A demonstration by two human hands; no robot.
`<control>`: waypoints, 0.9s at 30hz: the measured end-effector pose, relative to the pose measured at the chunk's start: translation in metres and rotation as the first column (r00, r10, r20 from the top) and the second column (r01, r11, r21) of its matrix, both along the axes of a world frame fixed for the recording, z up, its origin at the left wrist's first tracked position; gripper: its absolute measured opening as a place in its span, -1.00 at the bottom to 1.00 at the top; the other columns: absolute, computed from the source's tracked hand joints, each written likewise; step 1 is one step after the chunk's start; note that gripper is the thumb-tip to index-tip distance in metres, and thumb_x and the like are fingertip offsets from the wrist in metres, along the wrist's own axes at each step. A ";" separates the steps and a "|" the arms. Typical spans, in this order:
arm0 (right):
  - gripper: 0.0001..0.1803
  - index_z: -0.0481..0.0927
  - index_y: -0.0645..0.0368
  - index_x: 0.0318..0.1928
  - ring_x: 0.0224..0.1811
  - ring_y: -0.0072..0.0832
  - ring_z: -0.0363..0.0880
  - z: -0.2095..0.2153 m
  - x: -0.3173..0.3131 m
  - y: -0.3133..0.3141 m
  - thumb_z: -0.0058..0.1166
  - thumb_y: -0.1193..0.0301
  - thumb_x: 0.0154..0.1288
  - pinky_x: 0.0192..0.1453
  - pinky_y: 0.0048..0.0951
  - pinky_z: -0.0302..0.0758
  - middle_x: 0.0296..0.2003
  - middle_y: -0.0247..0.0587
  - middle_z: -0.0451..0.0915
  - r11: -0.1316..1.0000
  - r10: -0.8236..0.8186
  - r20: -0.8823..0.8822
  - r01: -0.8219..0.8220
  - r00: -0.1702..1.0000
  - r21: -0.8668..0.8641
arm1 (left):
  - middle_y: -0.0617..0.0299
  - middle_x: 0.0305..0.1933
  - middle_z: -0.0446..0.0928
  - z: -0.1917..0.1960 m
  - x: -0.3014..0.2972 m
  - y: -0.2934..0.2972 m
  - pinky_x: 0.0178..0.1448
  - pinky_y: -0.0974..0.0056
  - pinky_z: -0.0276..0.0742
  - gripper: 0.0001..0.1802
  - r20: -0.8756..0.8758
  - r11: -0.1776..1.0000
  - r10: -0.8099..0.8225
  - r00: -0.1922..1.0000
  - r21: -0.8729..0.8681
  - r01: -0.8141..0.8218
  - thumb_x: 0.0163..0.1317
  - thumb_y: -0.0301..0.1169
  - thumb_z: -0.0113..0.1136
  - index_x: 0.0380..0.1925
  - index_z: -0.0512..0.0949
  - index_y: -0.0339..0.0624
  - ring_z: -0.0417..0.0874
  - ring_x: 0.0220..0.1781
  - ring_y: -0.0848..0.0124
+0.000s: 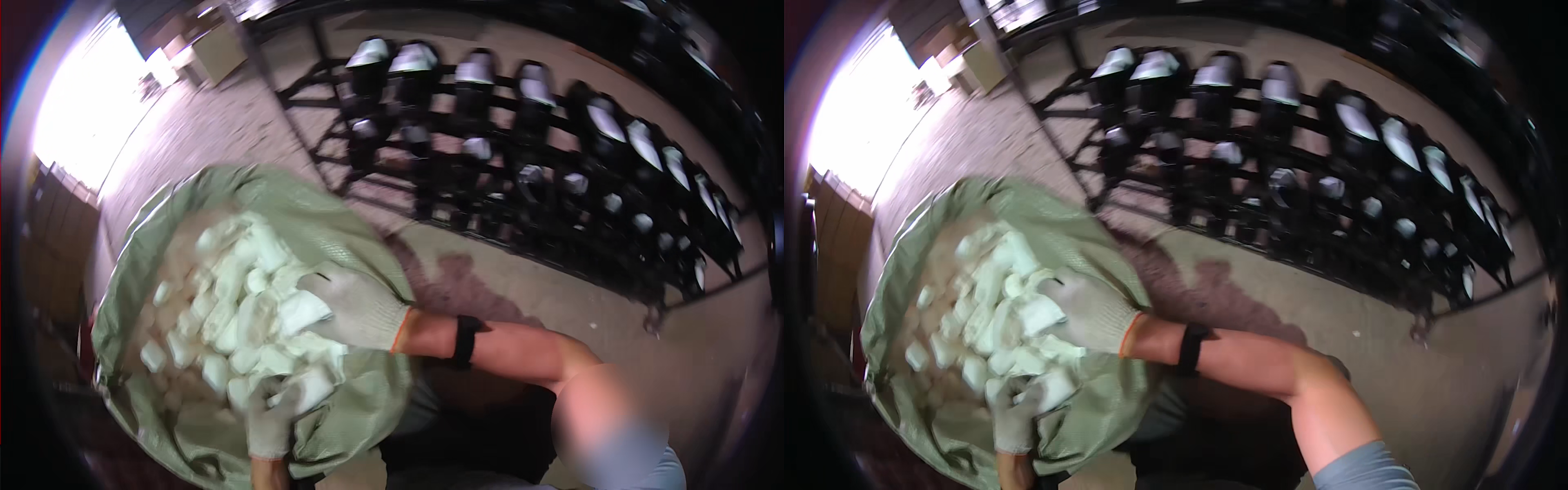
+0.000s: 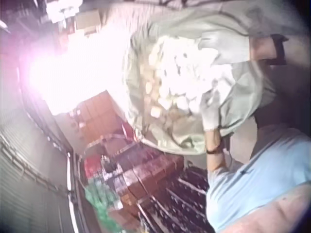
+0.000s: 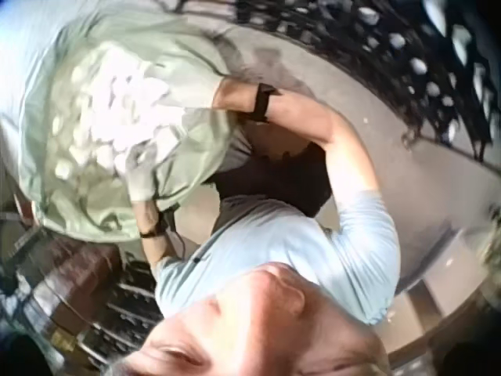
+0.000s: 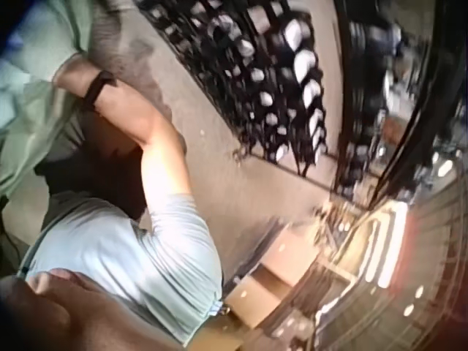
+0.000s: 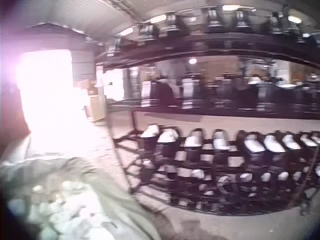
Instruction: The person is stuffing the interior of finished black loafers with white foam/paper inserts from a large bag and then placing them onto a storage rack.
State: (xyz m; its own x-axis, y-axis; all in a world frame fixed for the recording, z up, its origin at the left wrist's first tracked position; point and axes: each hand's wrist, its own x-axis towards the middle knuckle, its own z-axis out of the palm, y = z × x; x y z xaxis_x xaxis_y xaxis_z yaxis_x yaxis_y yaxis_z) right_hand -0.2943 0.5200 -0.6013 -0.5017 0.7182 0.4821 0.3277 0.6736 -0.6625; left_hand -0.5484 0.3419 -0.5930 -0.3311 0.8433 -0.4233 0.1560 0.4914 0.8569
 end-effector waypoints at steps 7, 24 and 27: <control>-0.25 0.50 0.12 0.44 0.13 0.05 0.73 0.021 0.194 -0.031 0.47 0.28 0.28 0.19 0.00 0.67 0.09 -0.01 0.67 0.970 -0.216 -0.253 0.237 0.943 0.054 | -0.18 0.38 0.62 0.091 0.279 0.044 0.52 -0.15 0.53 -0.40 -0.731 0.737 -0.065 0.680 0.424 0.526 0.30 -0.46 0.57 0.33 0.61 -0.30 0.63 0.39 -0.05; -0.55 0.59 0.21 0.28 0.10 -0.46 0.78 -0.035 0.834 -0.232 0.37 0.36 0.48 0.09 -0.34 0.81 0.04 -0.19 0.72 0.195 -0.714 -0.651 0.819 -0.258 -0.539 | -0.21 0.25 0.66 -0.010 0.833 0.059 0.32 -0.07 0.72 -0.12 -0.254 -0.247 -0.957 -0.142 0.456 0.855 0.27 -0.24 0.54 0.55 0.40 -0.22 0.76 0.20 -0.17; -0.37 0.48 0.31 0.34 0.08 -0.36 0.76 -0.036 0.898 -0.179 0.38 0.58 0.28 -0.06 -0.29 0.76 0.04 -0.06 0.72 -0.164 -0.774 -0.528 0.917 -0.349 -0.364 | -0.19 0.20 0.68 -0.037 0.867 0.044 0.28 -0.07 0.73 -0.15 -0.458 -0.354 -0.884 -0.098 0.516 0.780 0.27 -0.23 0.55 0.52 0.43 -0.22 0.78 0.16 -0.15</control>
